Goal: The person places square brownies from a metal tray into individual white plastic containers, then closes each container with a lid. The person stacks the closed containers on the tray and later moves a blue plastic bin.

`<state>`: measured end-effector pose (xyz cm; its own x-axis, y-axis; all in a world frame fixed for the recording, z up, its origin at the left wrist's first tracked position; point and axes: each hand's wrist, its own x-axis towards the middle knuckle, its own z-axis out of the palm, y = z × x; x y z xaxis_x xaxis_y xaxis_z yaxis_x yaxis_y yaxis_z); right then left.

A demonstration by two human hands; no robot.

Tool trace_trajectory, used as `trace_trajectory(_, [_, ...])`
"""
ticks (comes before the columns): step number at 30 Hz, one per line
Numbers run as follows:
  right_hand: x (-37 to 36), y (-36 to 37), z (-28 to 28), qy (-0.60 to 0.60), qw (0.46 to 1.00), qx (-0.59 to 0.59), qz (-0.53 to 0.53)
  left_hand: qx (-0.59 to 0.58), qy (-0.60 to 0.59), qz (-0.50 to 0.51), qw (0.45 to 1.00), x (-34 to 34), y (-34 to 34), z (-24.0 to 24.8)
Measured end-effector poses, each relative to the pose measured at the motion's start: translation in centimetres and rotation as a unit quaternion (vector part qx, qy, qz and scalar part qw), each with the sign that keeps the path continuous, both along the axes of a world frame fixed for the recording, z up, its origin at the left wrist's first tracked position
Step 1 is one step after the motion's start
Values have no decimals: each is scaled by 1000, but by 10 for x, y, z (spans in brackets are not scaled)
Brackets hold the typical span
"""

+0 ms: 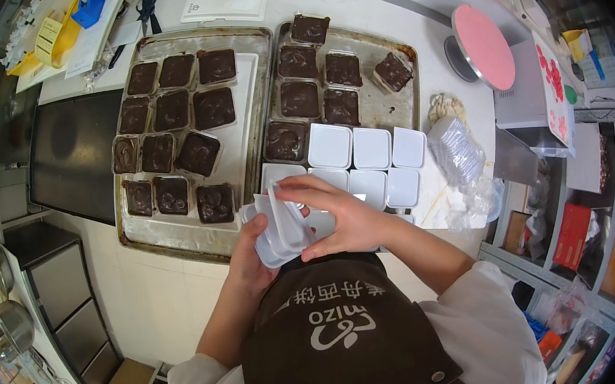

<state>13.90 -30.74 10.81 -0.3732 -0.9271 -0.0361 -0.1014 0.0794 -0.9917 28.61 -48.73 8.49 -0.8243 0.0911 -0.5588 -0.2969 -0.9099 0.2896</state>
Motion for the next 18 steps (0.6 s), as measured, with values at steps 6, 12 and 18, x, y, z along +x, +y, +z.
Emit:
trace_trajectory(6, [-39,-23,-32,79,979,126,-141,-61,-24,34,997,9,-15,-6])
trace_trajectory(12, [-20,-31,-29,55,998,29,-22,-86,7,58,995,12,-19,-9])
trace_trajectory(18, [0,-36,-7,19,999,32,1,14,47,18,999,10,-22,-11])
